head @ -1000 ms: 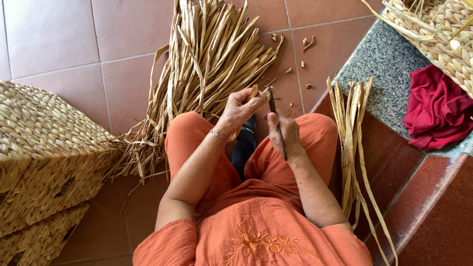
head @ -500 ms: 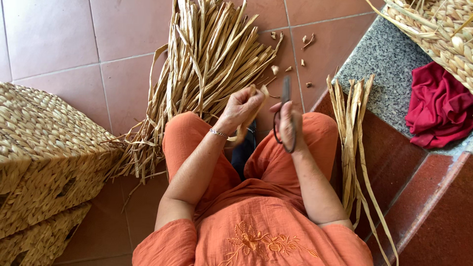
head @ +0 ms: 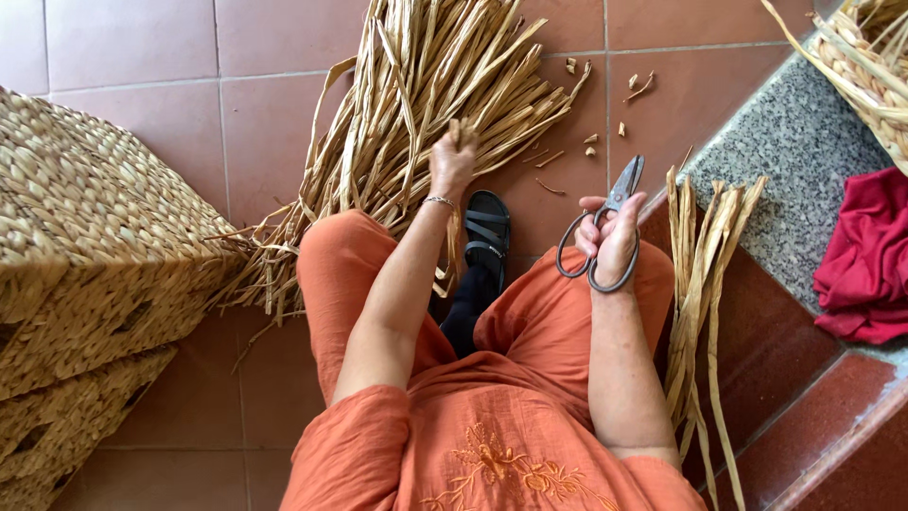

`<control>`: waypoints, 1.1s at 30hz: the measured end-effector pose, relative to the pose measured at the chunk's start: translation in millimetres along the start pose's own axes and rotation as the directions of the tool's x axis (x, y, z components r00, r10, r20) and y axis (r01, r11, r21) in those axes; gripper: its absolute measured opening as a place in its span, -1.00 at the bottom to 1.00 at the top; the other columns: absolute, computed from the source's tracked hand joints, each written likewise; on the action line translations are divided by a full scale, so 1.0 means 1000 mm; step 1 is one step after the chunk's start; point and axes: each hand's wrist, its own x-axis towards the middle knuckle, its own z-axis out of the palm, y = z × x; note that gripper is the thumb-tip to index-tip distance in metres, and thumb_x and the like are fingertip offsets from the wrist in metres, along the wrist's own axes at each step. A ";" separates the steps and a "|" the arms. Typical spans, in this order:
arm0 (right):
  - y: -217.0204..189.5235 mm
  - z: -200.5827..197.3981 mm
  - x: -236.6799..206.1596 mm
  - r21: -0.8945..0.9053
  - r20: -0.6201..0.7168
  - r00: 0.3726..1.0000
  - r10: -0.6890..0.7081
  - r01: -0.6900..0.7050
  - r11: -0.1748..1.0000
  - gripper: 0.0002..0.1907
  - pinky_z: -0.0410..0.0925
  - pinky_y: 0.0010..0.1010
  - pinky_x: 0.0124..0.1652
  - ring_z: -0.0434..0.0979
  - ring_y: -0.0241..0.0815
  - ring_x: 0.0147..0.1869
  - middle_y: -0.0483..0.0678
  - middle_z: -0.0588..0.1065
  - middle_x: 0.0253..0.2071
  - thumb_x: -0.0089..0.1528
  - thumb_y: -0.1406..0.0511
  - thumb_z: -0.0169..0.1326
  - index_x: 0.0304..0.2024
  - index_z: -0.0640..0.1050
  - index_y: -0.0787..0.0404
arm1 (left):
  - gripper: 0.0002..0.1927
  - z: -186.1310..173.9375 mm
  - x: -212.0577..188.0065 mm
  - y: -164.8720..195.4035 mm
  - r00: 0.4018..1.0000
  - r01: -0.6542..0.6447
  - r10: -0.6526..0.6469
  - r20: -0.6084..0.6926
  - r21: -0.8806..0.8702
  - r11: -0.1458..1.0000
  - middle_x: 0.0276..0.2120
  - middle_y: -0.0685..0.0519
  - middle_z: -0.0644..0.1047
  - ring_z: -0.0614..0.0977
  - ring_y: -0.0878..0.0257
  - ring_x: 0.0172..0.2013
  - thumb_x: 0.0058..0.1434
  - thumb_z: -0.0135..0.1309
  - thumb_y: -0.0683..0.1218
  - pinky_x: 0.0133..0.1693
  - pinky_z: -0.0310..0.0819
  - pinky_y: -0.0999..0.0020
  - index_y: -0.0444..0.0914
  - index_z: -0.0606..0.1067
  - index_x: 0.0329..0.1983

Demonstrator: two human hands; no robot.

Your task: The person sits on the floor with a large bundle of dried plant-fiber strips and uses scissors to trim and split the strips into shorter pieces, setting trimmed pieces aside and cutting off small ends that fall on the floor. The trimmed strips appear to be weaving material for the woven baskets nearby.

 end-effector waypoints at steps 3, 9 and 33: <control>-0.001 0.002 0.001 -0.056 0.013 0.999 -0.034 0.035 0.998 -0.08 0.02 -0.58 -0.58 0.10 -0.38 -0.59 -0.16 0.22 -0.57 0.35 -0.35 -0.36 -0.14 0.48 0.38 | -0.66 -0.010 0.018 -0.005 0.968 0.245 -0.232 -0.098 0.156 0.957 -0.09 -0.14 0.58 0.62 0.15 -0.17 0.49 -0.06 0.11 -0.19 0.54 0.23 -0.22 0.54 -0.20; 0.002 0.012 0.017 -0.098 0.017 1.000 0.000 0.002 0.995 -0.12 0.04 -0.58 -0.60 0.13 -0.38 -0.61 -0.16 0.24 -0.59 0.36 -0.32 -0.38 -0.12 0.47 0.37 | -0.69 -0.031 0.055 -0.005 0.940 0.323 -0.215 -0.265 0.484 0.814 0.33 -0.02 0.23 0.18 0.00 0.36 0.32 0.01 0.18 0.20 0.11 -0.17 -0.02 0.58 -0.01; 0.005 -0.001 0.009 -0.118 -0.233 0.895 -0.381 0.363 0.924 -0.70 0.29 -0.59 -0.45 0.37 -0.40 -0.46 0.00 0.51 -0.28 0.33 0.26 0.27 -0.02 0.48 0.29 | -0.70 0.004 -0.192 -0.039 0.777 -0.064 0.286 0.561 -0.381 0.922 0.18 0.11 0.53 0.52 0.44 0.11 0.37 0.05 -0.24 0.16 0.38 0.51 -0.31 0.55 0.15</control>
